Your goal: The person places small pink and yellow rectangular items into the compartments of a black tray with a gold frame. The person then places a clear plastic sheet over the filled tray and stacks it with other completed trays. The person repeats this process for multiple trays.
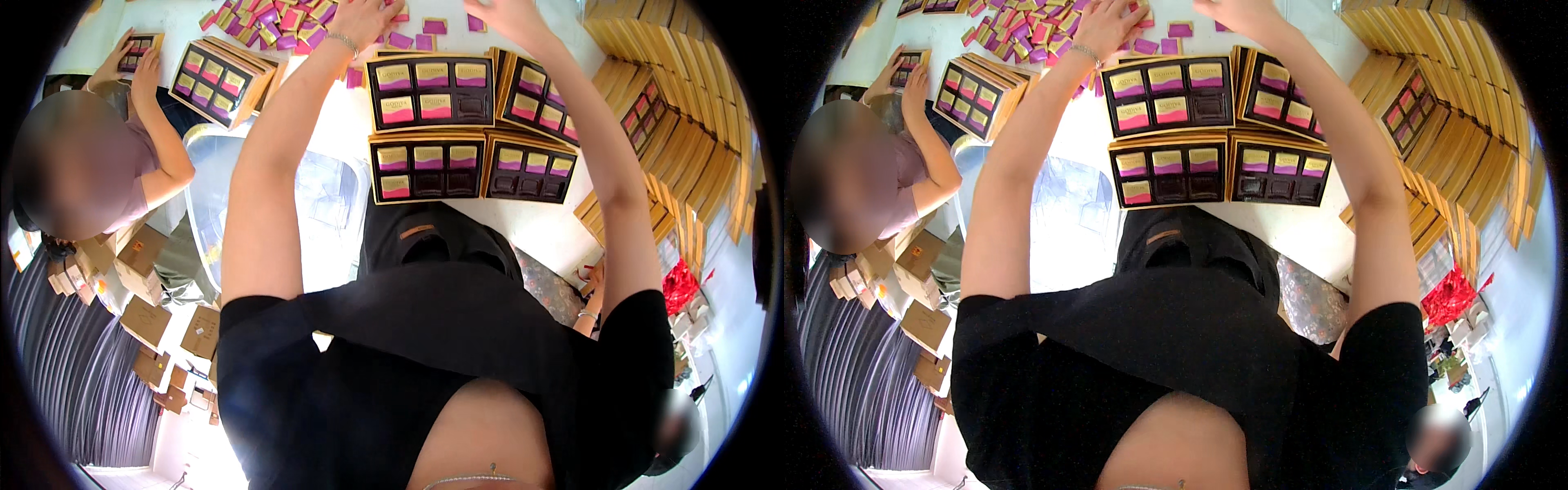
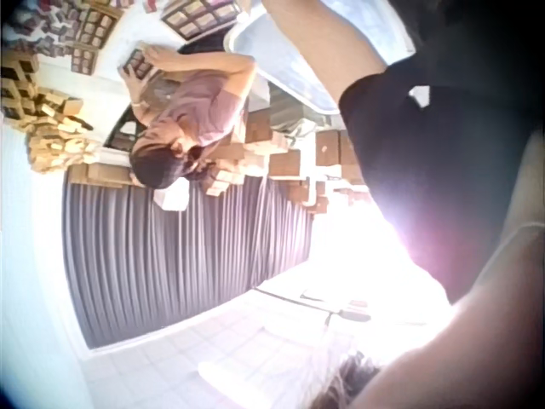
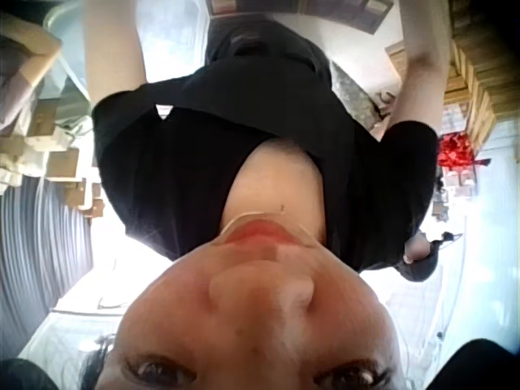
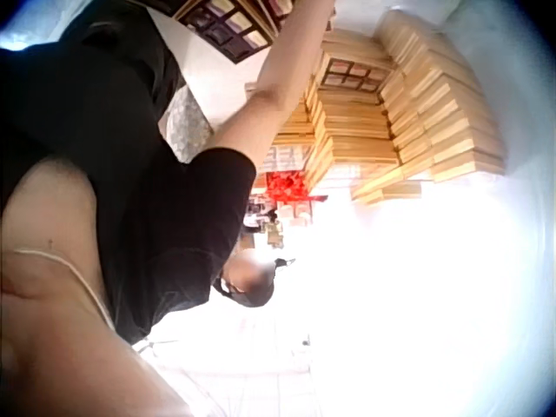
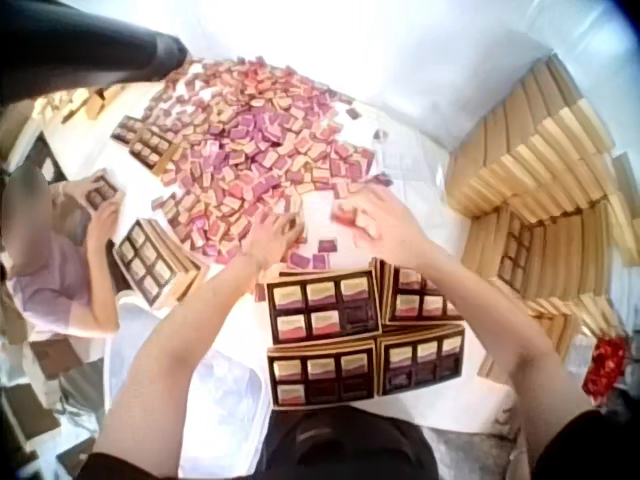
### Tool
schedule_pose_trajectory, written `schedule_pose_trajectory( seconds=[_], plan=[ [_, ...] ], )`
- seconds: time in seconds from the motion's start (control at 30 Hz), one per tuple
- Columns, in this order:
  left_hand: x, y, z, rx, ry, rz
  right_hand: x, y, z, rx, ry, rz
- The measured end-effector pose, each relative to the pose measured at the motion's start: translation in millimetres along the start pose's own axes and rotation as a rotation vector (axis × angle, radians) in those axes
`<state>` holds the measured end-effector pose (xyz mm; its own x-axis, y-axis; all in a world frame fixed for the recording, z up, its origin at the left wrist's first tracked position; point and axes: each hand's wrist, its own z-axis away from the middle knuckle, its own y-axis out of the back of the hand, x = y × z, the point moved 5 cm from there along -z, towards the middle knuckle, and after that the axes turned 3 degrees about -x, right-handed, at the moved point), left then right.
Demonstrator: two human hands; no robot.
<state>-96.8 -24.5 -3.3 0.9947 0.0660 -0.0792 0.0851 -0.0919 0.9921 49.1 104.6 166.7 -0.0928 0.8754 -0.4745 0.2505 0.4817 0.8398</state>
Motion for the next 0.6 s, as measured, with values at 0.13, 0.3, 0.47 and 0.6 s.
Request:
schedule_pose_trajectory(
  seconds=[0.13,0.3,0.47,0.6],
  plan=[
    [15,39,1,-0.345,-0.045,0.056,-51,6,79,-0.067,0.094,0.045],
    [-10,-7,-22,-0.009,-0.103,0.211,-61,-28,113,-0.220,0.118,0.128],
    [16,145,14,0.260,0.199,0.621,-64,-31,127,-0.176,0.192,0.236],
    [107,201,82,0.075,-0.045,0.710,-64,-36,139,-0.168,0.194,0.311]
  ],
)
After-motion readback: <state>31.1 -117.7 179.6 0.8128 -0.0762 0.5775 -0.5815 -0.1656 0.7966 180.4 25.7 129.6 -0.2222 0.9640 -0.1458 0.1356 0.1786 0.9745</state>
